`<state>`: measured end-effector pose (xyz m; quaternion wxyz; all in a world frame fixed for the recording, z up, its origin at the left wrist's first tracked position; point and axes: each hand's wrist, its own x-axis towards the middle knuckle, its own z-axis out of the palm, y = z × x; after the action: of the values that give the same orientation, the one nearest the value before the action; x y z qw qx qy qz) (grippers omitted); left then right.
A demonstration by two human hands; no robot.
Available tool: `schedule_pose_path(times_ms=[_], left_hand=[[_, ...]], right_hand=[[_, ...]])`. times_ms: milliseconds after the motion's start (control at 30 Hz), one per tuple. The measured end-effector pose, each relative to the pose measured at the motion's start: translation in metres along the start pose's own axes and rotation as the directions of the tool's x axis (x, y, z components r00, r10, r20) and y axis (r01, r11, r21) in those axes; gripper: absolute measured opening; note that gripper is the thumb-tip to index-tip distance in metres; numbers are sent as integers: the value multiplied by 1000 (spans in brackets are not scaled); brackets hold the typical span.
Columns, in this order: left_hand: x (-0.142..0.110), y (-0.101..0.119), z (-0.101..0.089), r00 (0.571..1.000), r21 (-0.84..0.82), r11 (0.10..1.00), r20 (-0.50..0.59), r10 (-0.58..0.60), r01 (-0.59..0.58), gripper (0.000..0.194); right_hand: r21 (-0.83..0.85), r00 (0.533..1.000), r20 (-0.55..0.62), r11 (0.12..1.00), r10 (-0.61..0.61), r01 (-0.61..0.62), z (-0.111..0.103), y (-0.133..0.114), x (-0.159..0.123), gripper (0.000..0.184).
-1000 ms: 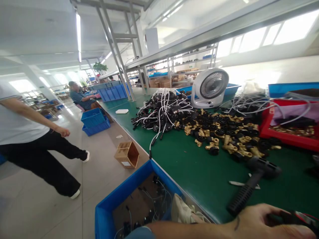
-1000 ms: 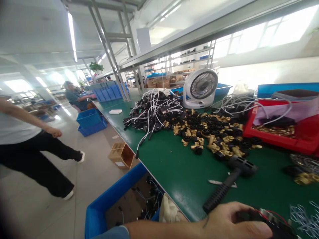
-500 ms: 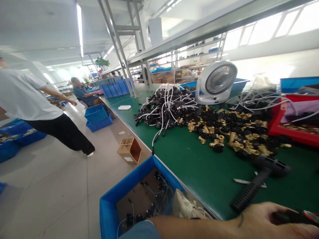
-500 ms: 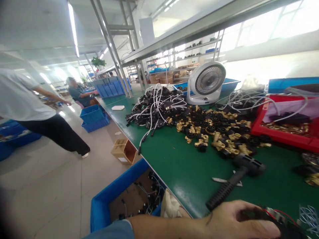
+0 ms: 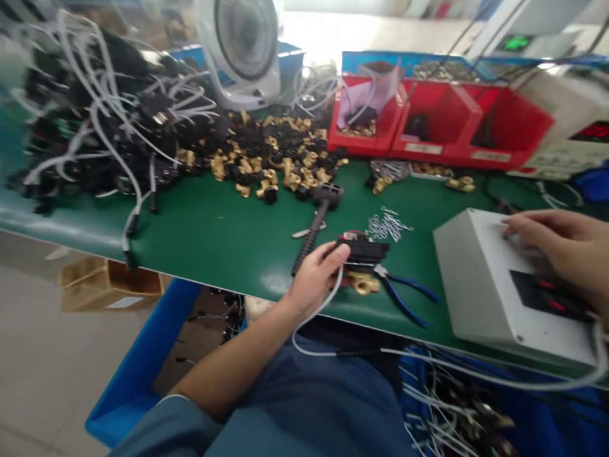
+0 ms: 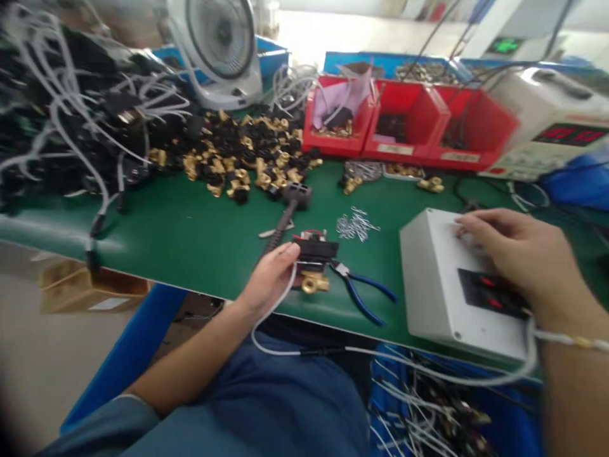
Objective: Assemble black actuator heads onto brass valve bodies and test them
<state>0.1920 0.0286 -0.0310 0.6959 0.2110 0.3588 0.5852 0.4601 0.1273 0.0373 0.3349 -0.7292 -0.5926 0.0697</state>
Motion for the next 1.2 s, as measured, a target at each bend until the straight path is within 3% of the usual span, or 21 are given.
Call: schedule_pose_path(times_ms=[100, 233, 400, 900, 1067, 1200], left_hand=[[-2, -1, -1, 999, -14, 999, 31, 32, -32, 39], [-2, -1, 0, 997, 13, 998, 40, 60, -61, 30], [1, -4, -4, 993, 89, 990, 53, 106, -111, 31], [4, -9, -10, 982, 112, 979, 105, 160, -171, 29], [4, -9, -11, 977, 102, 977, 129, 172, -185, 28], [4, -9, -11, 979, 86, 981, 124, 163, -174, 28]], right_hand=[[-54, 986, 164, 998, 39, -30, -17, 8, 5, 49], [-3, 981, 195, 1000, 3, -3, -8, 7, 5, 68], [29, 986, 161, 999, -35, 31, -8, 8, 2, 39], [-20, 984, 173, 999, 33, -30, -10, 3, 2, 47], [-30, 984, 178, 999, -7, 12, -10, 5, 2, 52], [-10, 985, 169, 1000, -20, 22, -9, 7, 2, 46]])
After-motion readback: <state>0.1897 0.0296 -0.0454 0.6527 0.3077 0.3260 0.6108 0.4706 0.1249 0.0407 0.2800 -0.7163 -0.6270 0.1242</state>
